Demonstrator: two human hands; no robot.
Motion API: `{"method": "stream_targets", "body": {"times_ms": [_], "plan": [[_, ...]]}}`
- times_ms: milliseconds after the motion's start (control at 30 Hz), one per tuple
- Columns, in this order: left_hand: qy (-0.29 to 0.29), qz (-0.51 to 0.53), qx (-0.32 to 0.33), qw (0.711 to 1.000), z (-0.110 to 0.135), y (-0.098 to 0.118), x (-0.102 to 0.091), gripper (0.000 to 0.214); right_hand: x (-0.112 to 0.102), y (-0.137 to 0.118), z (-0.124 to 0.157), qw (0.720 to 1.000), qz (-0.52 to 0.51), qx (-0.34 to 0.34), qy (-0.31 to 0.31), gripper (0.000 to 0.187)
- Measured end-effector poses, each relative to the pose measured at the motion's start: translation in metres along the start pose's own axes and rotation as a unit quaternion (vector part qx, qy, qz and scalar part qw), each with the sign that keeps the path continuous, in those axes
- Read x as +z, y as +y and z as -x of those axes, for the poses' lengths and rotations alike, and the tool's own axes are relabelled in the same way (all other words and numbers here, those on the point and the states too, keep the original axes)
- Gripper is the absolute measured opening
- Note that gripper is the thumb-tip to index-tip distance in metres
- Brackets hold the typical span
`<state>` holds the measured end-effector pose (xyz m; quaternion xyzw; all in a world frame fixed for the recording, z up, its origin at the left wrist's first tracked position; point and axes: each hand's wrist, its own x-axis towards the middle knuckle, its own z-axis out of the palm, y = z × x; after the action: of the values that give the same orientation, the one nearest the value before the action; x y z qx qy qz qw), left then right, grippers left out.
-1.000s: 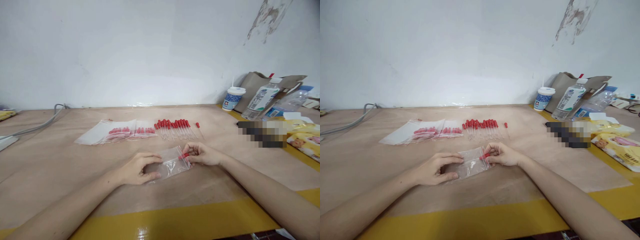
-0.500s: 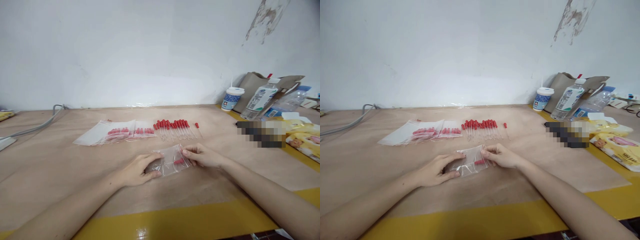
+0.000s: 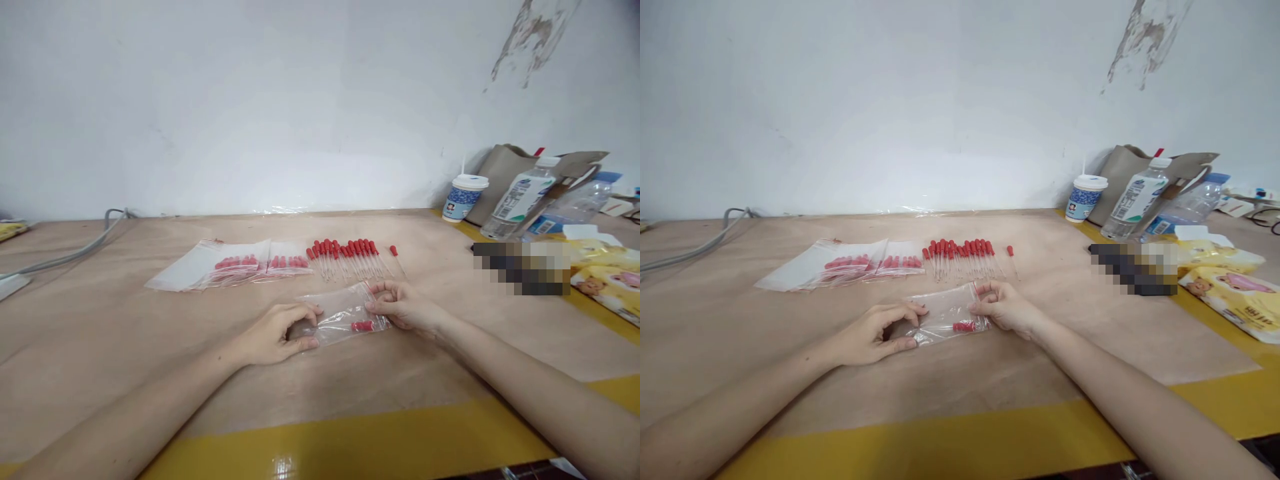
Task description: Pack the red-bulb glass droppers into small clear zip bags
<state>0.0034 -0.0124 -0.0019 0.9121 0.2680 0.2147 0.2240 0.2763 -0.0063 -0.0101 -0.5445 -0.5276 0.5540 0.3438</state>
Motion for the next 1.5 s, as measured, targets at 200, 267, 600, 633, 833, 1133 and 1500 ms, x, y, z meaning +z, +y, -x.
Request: {"method": "stream_targets", "body": {"times_ms": [200, 267, 600, 633, 833, 1133, 1500], "plan": [[-0.005, 0.0, -0.022, 1.0, 0.0, 0.002, -0.001, 0.018, -0.06, -0.008, -0.044, 0.9, 0.315, -0.11, 0.28, 0.016], [-0.007, -0.004, -0.023, 1.0, 0.0, 0.002, -0.001, 0.018, -0.081, -0.012, -0.062, 0.87, 0.382, -0.051, 0.306, 0.024], [-0.016, -0.022, -0.013, 1.0, 0.0, 0.0, 0.0, 0.039, -0.079, -0.028, -0.075, 0.875, 0.397, 0.012, 0.276, 0.054], [-0.017, -0.024, -0.017, 0.999, 0.0, 0.0, 0.0, 0.041, -0.074, -0.029, -0.066, 0.886, 0.374, -0.009, 0.274, 0.058], [-0.017, -0.032, -0.026, 0.999, 0.002, -0.001, 0.0, 0.043, -0.035, -0.011, -0.025, 0.96, 0.047, -0.168, 0.219, 0.063], [-0.005, -0.029, -0.025, 0.999, 0.001, 0.001, 0.0, 0.044, -0.004, 0.009, -0.01, 0.969, -0.161, -0.145, 0.117, 0.037], [0.003, -0.037, -0.031, 0.999, 0.001, -0.001, 0.0, 0.046, -0.04, 0.005, 0.0, 0.947, 0.231, -0.213, -0.067, 0.026]]}}
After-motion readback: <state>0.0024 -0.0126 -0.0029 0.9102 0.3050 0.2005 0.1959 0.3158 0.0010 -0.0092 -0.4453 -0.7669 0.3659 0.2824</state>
